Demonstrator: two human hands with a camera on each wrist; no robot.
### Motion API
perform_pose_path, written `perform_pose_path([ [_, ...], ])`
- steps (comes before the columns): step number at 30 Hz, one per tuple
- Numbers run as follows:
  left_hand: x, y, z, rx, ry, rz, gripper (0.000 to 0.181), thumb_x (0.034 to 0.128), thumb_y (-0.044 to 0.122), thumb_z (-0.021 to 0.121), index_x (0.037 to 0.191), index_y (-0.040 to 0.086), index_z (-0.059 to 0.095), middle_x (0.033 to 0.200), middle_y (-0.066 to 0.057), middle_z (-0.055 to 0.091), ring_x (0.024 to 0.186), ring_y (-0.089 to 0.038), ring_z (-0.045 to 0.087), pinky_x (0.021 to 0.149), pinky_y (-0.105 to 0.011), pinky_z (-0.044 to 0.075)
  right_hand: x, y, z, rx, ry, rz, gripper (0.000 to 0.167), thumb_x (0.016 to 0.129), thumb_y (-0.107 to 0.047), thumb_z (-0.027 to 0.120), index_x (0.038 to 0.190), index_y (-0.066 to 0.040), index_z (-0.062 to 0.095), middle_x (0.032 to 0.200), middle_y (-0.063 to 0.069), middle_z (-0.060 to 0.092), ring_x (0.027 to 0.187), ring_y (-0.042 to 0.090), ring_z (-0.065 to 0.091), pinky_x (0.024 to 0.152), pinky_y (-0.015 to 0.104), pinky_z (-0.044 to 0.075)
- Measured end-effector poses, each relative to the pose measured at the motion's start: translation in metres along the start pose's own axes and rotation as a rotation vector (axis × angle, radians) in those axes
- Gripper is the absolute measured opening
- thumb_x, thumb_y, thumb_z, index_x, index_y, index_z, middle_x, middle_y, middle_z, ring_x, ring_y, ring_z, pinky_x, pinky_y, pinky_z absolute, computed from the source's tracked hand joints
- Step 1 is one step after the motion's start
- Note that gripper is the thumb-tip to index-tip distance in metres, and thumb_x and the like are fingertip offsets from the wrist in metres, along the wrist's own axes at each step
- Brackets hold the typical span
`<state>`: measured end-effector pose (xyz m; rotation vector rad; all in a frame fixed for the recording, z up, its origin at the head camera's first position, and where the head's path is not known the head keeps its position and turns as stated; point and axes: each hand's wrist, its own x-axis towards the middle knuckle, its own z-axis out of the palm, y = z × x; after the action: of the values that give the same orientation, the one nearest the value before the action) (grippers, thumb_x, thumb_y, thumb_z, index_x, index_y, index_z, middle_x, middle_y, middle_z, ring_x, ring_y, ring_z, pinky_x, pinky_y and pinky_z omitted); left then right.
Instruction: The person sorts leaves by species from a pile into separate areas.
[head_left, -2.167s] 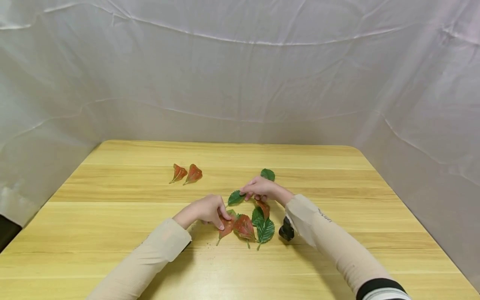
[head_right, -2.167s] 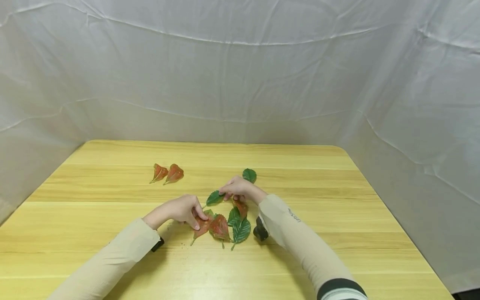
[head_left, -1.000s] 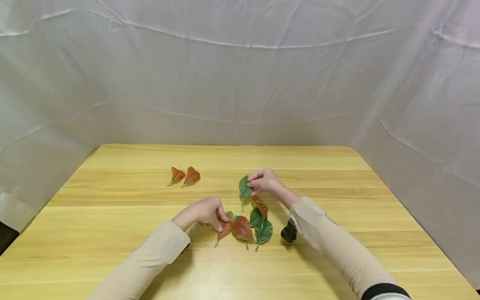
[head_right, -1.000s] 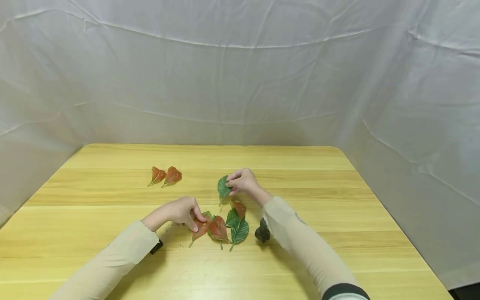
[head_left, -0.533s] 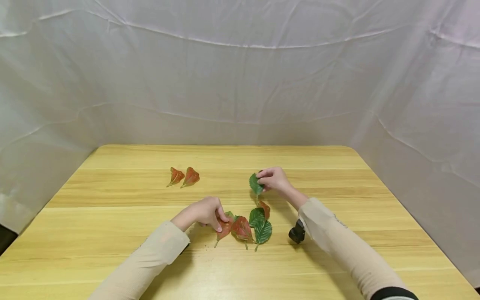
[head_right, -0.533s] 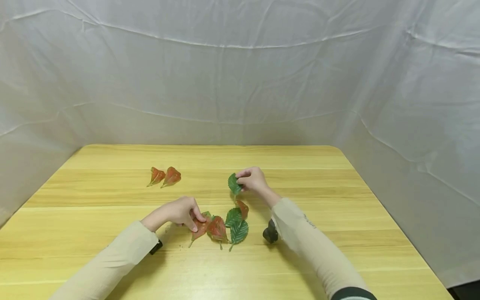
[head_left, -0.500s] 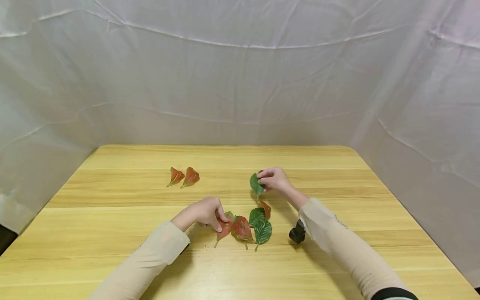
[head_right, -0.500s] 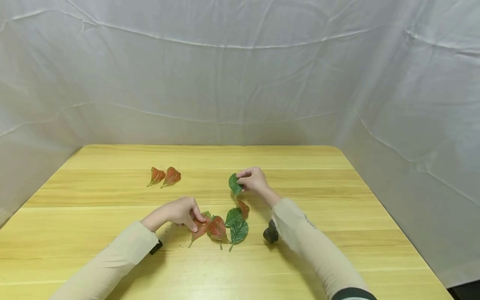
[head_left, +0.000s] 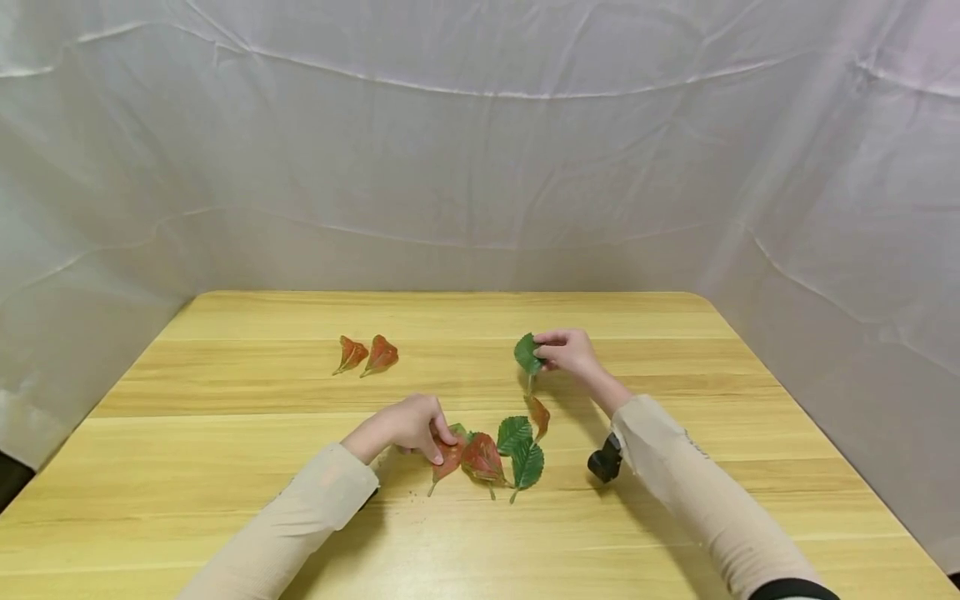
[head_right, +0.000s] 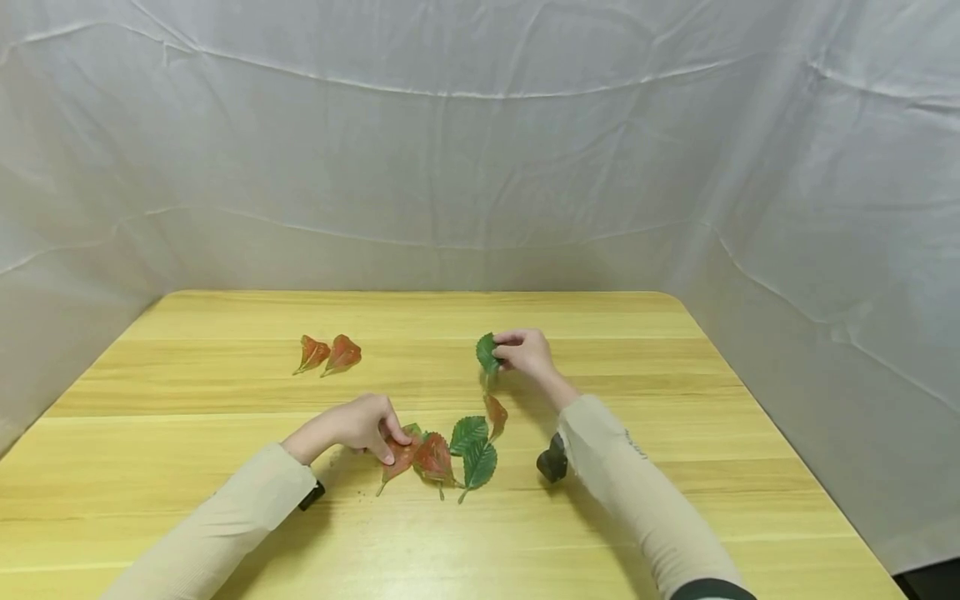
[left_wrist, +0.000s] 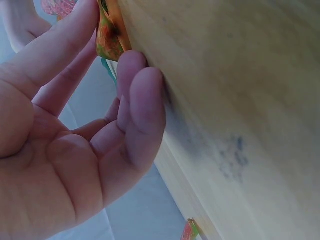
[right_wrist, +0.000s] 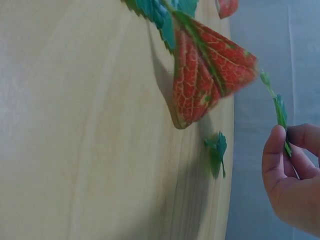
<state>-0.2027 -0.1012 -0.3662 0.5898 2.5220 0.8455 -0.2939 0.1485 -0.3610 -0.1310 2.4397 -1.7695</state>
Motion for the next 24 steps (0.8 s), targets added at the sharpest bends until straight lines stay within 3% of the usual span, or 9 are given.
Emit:
perform_pose_path([
  [12, 0.001, -0.001, 0.001, -0.002, 0.004, -0.012, 0.022, 0.0651, -0.001, 0.075, 0.085, 0.008, 0.073, 0.091, -0.011, 0.066, 0.033, -0.007, 0.026, 0.034, -0.018, 0.027, 0.008, 0.006, -0.019, 0.106, 0.085, 0.054, 0.036, 0.084, 0.007, 0.053, 0.119, 0.012, 0.049, 0.108, 0.026, 0.053, 0.062, 0.011, 0.058, 0.076, 0.039, 0.049],
  [20, 0.001, -0.001, 0.001, -0.003, 0.008, -0.024, 0.022, 0.0646, -0.002, 0.076, 0.085, 0.008, 0.073, 0.091, -0.01, 0.066, 0.033, -0.007, 0.026, 0.034, -0.018, 0.027, 0.015, 0.013, -0.029, 0.054, 0.111, 0.066, 0.037, 0.083, 0.009, 0.054, 0.119, 0.012, 0.049, 0.114, 0.03, 0.051, 0.058, 0.007, 0.055, 0.059, 0.02, 0.05],
  [24, 0.002, -0.001, 0.001, -0.005, 0.008, -0.019, 0.022, 0.0648, -0.002, 0.076, 0.085, 0.008, 0.073, 0.09, -0.01, 0.066, 0.033, -0.007, 0.027, 0.034, -0.018, 0.028, 0.019, 0.016, -0.032, -0.007, 0.118, 0.072, 0.036, 0.083, 0.009, 0.053, 0.118, 0.012, 0.05, 0.116, 0.03, 0.05, 0.058, 0.006, 0.055, 0.059, 0.02, 0.05],
])
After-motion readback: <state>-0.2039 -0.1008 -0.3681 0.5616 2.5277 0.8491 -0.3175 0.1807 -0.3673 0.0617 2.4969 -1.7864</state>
